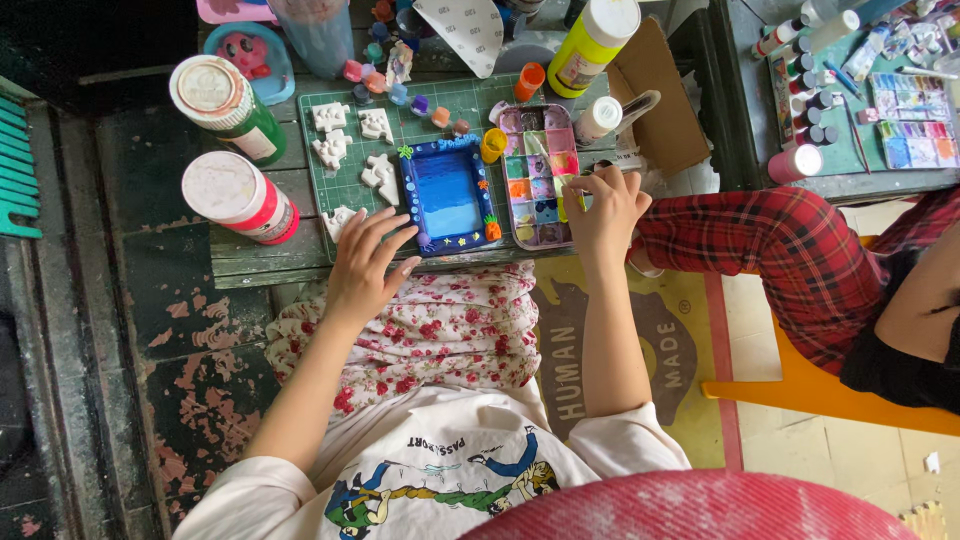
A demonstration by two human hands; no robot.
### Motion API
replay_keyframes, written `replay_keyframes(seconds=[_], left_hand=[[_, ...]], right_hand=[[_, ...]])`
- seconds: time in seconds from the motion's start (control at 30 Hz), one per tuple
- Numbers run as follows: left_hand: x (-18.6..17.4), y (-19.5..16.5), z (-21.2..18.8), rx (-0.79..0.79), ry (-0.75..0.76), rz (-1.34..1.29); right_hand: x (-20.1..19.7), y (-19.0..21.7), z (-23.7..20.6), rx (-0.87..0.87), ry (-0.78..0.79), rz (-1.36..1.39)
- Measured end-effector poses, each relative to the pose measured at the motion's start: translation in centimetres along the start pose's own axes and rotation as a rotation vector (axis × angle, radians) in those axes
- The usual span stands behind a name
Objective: The person paints small white ceramic figurines and a blue rectangular frame with various colors using a paintbrush. They dip the brush into a palette, apply paint to the figurines, and then paint the frame's border and surface.
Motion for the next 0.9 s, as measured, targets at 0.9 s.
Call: replay_keyframes(seconds=[0.9], left_hand=[[-3.0, -1.3, 5.2, -0.167, -0.186, -0.188]], right_hand=[[-6.3, -1.1, -10.8, 0.513, 0.111, 1.724]])
Point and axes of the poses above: each hand's wrist, its own z-axis towards the middle knuckle, its own x-axis out of the palm, y = z × x, the point moved 6 cm from there along z, towards the middle knuckle, and after that the axes turned 5 degrees about -x, right-handed, at the moved point
